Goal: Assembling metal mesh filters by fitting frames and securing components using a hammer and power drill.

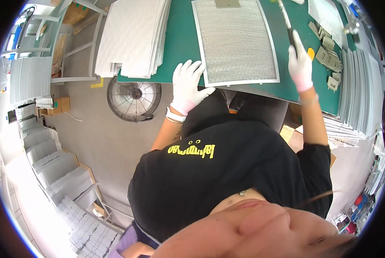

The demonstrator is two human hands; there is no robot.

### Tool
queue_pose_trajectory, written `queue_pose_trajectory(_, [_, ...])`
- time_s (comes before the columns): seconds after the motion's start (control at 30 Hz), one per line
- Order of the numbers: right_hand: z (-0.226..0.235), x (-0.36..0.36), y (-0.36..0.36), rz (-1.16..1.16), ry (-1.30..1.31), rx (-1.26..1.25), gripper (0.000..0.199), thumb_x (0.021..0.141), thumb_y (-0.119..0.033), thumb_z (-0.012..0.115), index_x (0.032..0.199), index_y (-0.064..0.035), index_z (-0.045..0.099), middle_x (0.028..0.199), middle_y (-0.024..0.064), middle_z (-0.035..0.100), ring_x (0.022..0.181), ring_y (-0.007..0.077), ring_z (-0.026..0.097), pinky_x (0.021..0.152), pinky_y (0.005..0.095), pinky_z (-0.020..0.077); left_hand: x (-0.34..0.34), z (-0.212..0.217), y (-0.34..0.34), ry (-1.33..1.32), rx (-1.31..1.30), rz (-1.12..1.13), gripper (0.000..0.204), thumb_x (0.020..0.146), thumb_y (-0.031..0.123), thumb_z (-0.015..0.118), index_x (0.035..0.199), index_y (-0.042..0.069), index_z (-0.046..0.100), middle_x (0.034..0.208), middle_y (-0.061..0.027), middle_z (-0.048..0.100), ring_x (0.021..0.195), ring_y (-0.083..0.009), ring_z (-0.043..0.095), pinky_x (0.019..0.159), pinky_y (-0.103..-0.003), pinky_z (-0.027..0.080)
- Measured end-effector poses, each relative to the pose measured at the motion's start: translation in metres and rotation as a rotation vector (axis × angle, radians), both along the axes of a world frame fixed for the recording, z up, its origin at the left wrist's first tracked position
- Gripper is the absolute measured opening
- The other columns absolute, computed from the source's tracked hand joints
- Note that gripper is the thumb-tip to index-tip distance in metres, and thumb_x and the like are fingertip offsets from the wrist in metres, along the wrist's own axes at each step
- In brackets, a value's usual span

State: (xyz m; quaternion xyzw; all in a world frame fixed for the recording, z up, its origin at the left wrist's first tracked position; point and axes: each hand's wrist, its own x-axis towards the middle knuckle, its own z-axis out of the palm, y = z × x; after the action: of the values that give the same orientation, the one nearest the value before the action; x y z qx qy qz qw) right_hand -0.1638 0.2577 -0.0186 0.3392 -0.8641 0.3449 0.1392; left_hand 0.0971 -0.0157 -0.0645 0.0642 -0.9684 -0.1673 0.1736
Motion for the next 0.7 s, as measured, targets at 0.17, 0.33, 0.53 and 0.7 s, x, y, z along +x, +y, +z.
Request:
queue_pose_trajectory(0.17, [-0.04,-0.07,-0.015,-0.043,0.069,0.077,0.049,0.099,-0.015,0.052,0.148,-0.0157,0.047,0.115,0.024,0.067,0.099,0.0418,0.066,0.087,0.0453,0.0525,-0.005,0.001,0.002,0.004,0.003,-0.018,0.076,0.068,0.043,0.083,0.134,0.012,0.059,0.138,-0.0104,0.055,0.132,-0.0357,0.046,0.115,-0.053,0.028])
queue_pose_trajectory(0.33, [-0.041,-0.083,-0.024,-0.187,-0.114,0.239,0.05,0.1,-0.021,0.048,0.15,-0.0238,0.043,0.107,0.022,0.067,0.094,0.0428,0.065,0.082,0.0511,0.0517,-0.004,0.003,0.012,0.085,0.041,-0.172,0.049,0.07,0.021,0.08,0.115,0.01,0.064,0.126,-0.0092,0.058,0.128,-0.0341,0.049,0.114,-0.056,0.031])
queue_pose_trajectory(0.53, [-0.036,-0.083,-0.016,-0.239,-0.011,0.574,0.063,0.092,-0.006,0.052,0.151,-0.0279,0.042,0.107,0.0215,0.061,0.096,0.0401,0.066,0.084,0.0484,0.0545,-0.009,-0.004,0.032,0.11,0.126,-0.143,0.024,0.07,0.016,0.075,0.091,0.011,0.064,0.092,-0.0071,0.057,0.105,-0.029,0.057,0.106,-0.049,0.038])
queue_pose_trajectory(0.7, [-0.038,-0.09,-0.019,-0.287,-0.105,0.658,0.062,0.089,-0.007,0.054,0.147,-0.0259,0.048,0.116,0.024,0.057,0.099,0.0412,0.065,0.087,0.0482,0.0548,0.033,-0.018,0.048,0.141,0.037,-0.238,0.01,0.066,0.016,0.067,0.07,0.015,0.058,0.07,-0.0028,0.051,0.082,-0.0255,0.057,0.082,-0.044,0.043])
